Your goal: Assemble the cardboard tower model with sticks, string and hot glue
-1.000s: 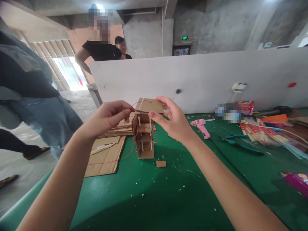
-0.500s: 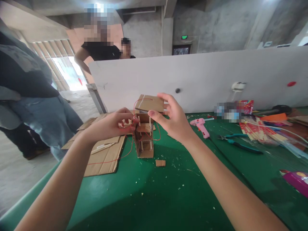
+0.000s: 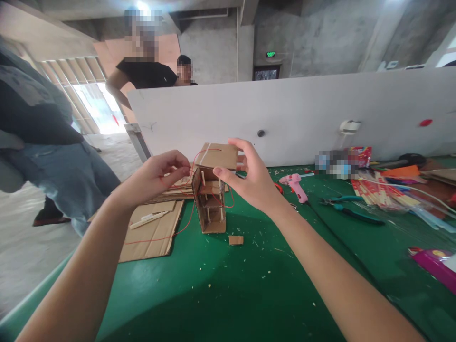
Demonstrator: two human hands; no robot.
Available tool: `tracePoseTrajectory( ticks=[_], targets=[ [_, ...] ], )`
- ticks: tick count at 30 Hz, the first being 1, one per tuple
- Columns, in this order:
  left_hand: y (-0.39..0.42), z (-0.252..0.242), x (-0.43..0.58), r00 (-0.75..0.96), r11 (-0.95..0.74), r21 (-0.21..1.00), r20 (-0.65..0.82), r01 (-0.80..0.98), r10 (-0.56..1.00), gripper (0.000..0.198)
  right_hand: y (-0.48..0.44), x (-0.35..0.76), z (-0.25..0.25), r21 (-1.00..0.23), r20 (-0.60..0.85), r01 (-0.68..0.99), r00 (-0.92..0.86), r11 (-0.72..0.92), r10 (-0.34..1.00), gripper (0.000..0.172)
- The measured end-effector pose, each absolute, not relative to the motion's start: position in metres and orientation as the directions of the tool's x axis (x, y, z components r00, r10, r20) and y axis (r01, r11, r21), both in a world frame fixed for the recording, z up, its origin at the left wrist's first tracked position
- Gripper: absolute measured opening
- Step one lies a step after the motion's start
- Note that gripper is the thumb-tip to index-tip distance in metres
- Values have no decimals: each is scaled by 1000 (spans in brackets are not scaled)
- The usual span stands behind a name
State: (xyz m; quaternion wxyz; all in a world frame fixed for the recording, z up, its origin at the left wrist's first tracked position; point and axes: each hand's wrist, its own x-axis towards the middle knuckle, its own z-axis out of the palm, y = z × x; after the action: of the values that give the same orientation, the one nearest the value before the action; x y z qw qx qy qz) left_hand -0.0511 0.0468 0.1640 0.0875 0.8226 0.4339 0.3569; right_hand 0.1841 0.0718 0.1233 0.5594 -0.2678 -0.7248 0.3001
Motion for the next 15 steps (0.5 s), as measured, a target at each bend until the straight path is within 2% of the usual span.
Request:
tracePoseTrajectory(
  ticks=[3, 5, 8, 10, 11, 13, 15],
  targets=[
    [44, 170, -66, 303, -581, 397, 573, 710, 761, 11, 73, 185, 123, -714, 673, 50, -225, 698, 705, 63],
    [43, 173, -85, 271, -531, 405, 544, 744, 794, 13, 74, 186, 123, -703, 688, 36, -220, 710, 692, 61],
    [45, 173, -120, 347, -438, 537, 268, 721, 899, 24, 76, 188, 122, -717, 678, 16, -215, 697, 703, 64],
    [47, 169, -138, 467, -422, 646, 112, 636, 877, 29, 78, 189, 121, -730, 665, 10, -224, 684, 713, 65],
    [49, 166, -144, 513, -414, 700, 79, 582, 855, 30, 78, 188, 120, -735, 658, 10, -231, 678, 716, 64],
    [52, 160, -151, 556, -403, 795, 100, 455, 825, 27, 79, 188, 119, -740, 651, 10, -242, 673, 719, 63],
    [56, 153, -152, 560, -423, 862, 211, 279, 801, 27, 80, 188, 119, -737, 654, 10, -240, 676, 717, 63]
  ],
)
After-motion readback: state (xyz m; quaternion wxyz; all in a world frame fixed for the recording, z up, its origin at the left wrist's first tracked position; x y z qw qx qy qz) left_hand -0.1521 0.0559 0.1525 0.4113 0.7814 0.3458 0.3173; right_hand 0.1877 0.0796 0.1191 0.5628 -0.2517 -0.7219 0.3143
